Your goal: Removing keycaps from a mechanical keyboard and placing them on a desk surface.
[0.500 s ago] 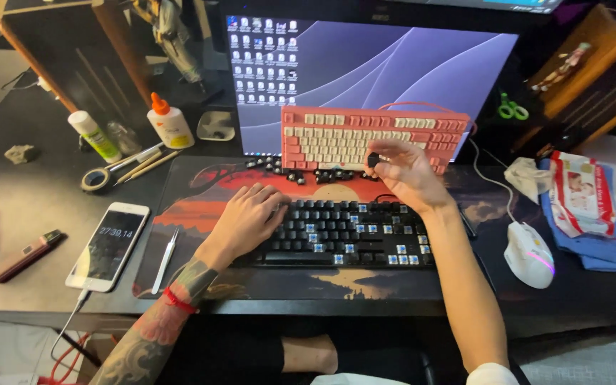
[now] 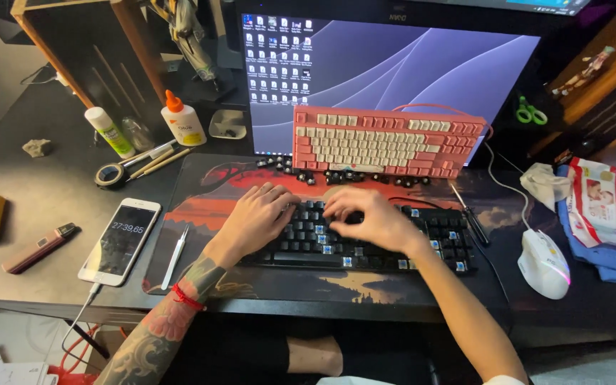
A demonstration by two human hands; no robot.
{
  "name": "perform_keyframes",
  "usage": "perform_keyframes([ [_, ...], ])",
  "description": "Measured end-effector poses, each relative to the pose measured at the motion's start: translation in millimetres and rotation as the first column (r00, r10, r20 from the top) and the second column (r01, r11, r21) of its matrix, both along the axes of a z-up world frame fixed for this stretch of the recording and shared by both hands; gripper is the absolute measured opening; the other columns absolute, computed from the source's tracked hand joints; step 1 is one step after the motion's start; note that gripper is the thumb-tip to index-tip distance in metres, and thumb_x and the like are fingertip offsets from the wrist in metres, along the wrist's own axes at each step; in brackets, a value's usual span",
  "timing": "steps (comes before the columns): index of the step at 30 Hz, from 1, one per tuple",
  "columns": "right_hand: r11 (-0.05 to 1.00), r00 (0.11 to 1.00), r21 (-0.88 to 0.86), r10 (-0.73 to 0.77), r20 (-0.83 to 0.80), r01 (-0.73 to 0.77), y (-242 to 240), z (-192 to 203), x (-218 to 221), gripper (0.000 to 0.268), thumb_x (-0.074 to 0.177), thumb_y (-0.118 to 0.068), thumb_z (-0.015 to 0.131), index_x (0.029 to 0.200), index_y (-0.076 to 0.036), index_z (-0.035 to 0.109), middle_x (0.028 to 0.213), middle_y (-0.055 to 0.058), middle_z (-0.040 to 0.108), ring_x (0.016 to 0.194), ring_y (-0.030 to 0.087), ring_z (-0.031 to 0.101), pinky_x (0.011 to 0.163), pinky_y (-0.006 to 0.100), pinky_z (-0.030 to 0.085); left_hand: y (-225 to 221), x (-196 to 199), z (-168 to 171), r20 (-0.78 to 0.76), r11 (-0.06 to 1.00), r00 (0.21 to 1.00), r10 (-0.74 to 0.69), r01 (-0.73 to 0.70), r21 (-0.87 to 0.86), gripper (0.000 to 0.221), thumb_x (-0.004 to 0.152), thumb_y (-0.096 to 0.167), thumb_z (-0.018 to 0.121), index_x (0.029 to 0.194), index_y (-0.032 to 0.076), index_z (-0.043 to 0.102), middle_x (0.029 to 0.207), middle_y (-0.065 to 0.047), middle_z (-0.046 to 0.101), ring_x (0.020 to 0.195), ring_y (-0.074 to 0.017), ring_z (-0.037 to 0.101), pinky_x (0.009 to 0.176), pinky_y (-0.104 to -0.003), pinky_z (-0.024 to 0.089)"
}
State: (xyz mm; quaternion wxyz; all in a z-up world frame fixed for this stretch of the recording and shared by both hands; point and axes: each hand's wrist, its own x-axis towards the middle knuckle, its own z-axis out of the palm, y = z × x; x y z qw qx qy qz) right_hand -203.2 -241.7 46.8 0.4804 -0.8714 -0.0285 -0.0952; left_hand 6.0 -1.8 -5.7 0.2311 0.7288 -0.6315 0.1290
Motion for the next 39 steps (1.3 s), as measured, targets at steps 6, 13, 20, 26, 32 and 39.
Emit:
perform_keyframes([
  [6, 0.949, 0.997, -0.315, -0.049, -0.066, 0.026, 26, -8, -4, 0.026, 0.107, -0.015, 0.090, 0.132, -0.010, 0.087, 0.127, 0.007, 0.084, 0.123, 0.024, 0.082, 0.107, 0.038, 0.071, 1, 0, 5, -0.034, 0.999, 0.999, -0.002, 0.004, 0.053, 0.016, 0.119, 0.020, 0.071, 0.128, 0.014, 0.084, 0.115, -0.007, 0.081, 0.109, -0.0280, 0.075, 0.085, -0.037, 0.057],
  [13, 0.909, 0.994, -0.415, -0.074, -0.080, 0.035, 34, -18, -7, 0.010, 0.115, -0.020, 0.083, 0.123, -0.015, 0.086, 0.124, 0.001, 0.085, 0.129, 0.021, 0.079, 0.112, 0.037, 0.068, 2, -2, 6, -0.027, 0.998, 1.000, -0.015, 0.017, 0.054, 0.015, 0.118, 0.019, 0.073, 0.127, 0.013, 0.084, 0.115, -0.008, 0.081, 0.109, -0.0283, 0.075, 0.084, -0.037, 0.058],
  [20, 0.911, 0.996, -0.411, -0.070, -0.061, 0.039, 33, -18, -6, 0.014, 0.114, -0.016, 0.083, 0.122, -0.005, 0.089, 0.129, 0.011, 0.087, 0.133, 0.030, 0.080, 0.125, 0.049, 0.061, 2, -3, 9, 0.018, 1.000, 1.000, -0.015, 0.015, 0.005, 0.013, 0.118, 0.019, 0.073, 0.123, 0.014, 0.083, 0.110, -0.007, 0.079, 0.106, -0.0276, 0.074, 0.083, -0.036, 0.057],
  [26, 0.939, 0.992, -0.335, -0.100, -0.074, 0.070, 24, -18, -7, 0.018, 0.114, -0.019, 0.084, 0.125, -0.006, 0.091, 0.134, 0.012, 0.089, 0.135, 0.034, 0.082, 0.136, 0.054, 0.052, 2, -4, 6, 0.004, 1.000, 1.000, -0.007, 0.007, 0.002, 0.014, 0.119, 0.021, 0.072, 0.124, 0.014, 0.084, 0.110, -0.005, 0.078, 0.105, -0.0267, 0.073, 0.083, -0.037, 0.057],
  [32, 0.959, 0.985, -0.258, -0.144, -0.092, 0.116, 31, 3, -7, 0.020, 0.113, -0.014, 0.085, 0.129, -0.003, 0.090, 0.134, 0.016, 0.089, 0.127, 0.034, 0.087, 0.125, 0.052, 0.063, 4, -4, 9, -0.005, 1.000, 1.000, 0.001, -0.001, 0.021, 0.014, 0.119, 0.020, 0.073, 0.125, 0.014, 0.084, 0.112, -0.005, 0.079, 0.107, -0.0262, 0.074, 0.084, -0.036, 0.057],
  [39, 0.936, 0.994, -0.346, -0.096, -0.060, 0.069, 36, -3, -4, 0.015, 0.115, -0.011, 0.082, 0.124, -0.003, 0.091, 0.130, 0.013, 0.088, 0.121, 0.031, 0.085, 0.111, 0.047, 0.071, 3, -3, 7, -0.005, 0.998, 1.000, -0.004, 0.004, 0.059, 0.016, 0.119, 0.020, 0.072, 0.128, 0.014, 0.084, 0.117, -0.005, 0.080, 0.110, -0.0254, 0.074, 0.085, -0.035, 0.058],
])
